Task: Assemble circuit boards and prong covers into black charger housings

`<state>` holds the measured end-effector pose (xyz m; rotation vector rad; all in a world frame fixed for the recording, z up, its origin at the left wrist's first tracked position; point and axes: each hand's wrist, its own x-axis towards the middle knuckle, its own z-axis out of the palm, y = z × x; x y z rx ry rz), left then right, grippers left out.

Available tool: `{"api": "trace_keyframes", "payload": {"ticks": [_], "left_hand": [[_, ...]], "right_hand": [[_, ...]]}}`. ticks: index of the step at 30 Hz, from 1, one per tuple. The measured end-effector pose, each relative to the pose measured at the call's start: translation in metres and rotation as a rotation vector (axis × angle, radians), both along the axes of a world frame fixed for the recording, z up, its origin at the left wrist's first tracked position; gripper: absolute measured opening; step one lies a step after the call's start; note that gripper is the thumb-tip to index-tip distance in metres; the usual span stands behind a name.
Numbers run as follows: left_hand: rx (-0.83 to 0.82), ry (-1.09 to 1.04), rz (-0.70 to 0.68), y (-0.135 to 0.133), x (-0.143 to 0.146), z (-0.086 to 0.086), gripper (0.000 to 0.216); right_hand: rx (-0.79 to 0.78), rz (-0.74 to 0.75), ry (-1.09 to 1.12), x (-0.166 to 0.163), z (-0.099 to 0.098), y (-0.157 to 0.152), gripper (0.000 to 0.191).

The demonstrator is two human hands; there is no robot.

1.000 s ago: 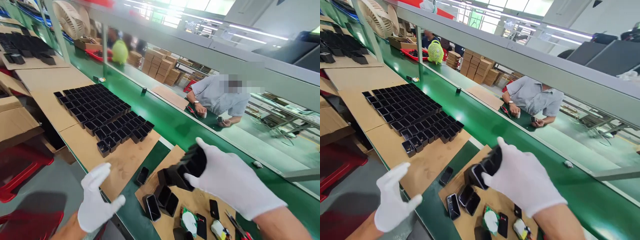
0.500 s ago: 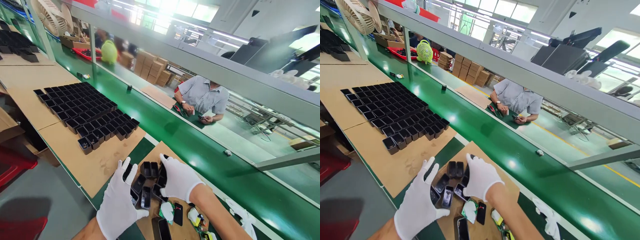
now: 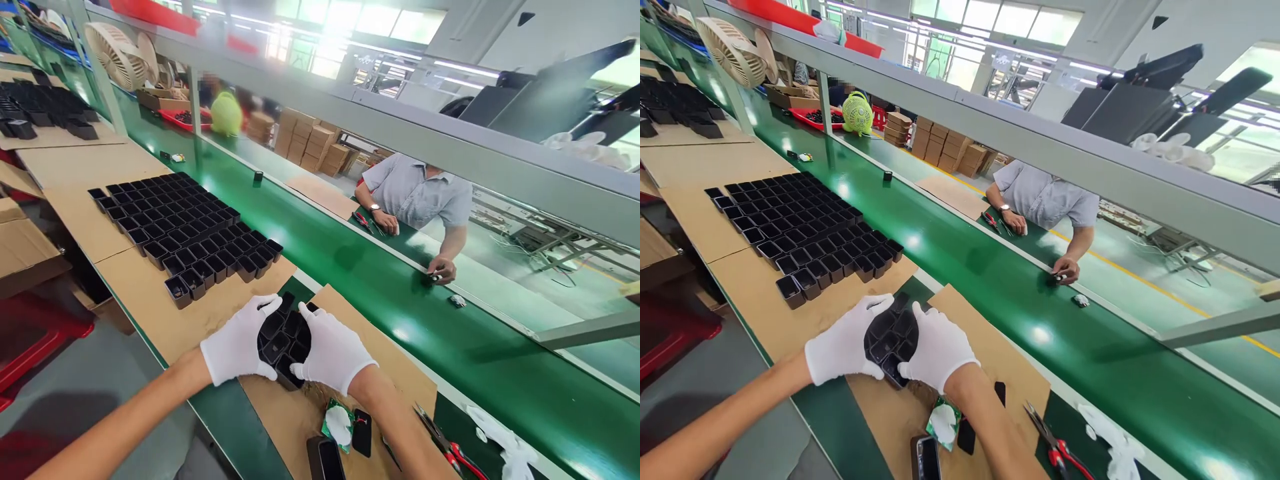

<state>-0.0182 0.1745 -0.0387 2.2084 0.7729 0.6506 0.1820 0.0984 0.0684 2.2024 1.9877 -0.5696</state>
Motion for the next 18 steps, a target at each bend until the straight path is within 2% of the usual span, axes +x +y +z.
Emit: {"api": "trace_keyframes", "payload": {"ticks": [3,5,8,10,11,12,13,14,15,18], "left_hand": [[0.065,-0.017,-0.082,0.019,-0.003,0.005,0.151],[0.119,-0.035,-0.094,0.021,-0.010,0.009,0.150],[0.217,-0.077,-0.002,0.000,-0.027,0.012,0.141],[0.314,-0.111,0.132,-0.027,-0.035,0.011,0.108],[0.442,-0.109,0.274,-0.043,-0.037,0.009,0.080],[0.478,-0.096,0.341,-0.060,-0.036,0.007,0.050],[0.484,-0.068,0.346,-0.076,-0.032,0.006,0.026],[0.479,-0.028,0.327,-0.090,-0.027,0.005,0.016],[0.474,0.020,0.314,-0.103,-0.020,0.004,0.016],[0.460,0.132,0.346,-0.125,0.003,0.005,0.039]], "right_hand": [[0.035,-0.058,0.050,0.003,-0.003,-0.004,0.122],[0.052,-0.089,0.089,0.008,-0.003,-0.010,0.118],[0.101,-0.115,0.134,0.021,0.001,-0.021,0.089],[0.176,-0.130,0.154,0.031,0.004,-0.029,0.065],[0.224,-0.139,0.163,0.035,0.005,-0.033,0.057],[0.273,-0.150,0.172,0.039,0.006,-0.037,0.051],[0.321,-0.165,0.178,0.043,0.007,-0.041,0.047],[0.367,-0.184,0.183,0.046,0.008,-0.047,0.045],[0.408,-0.205,0.186,0.047,0.009,-0.053,0.043],[0.487,-0.268,0.193,0.050,0.013,-0.083,0.041]]}}
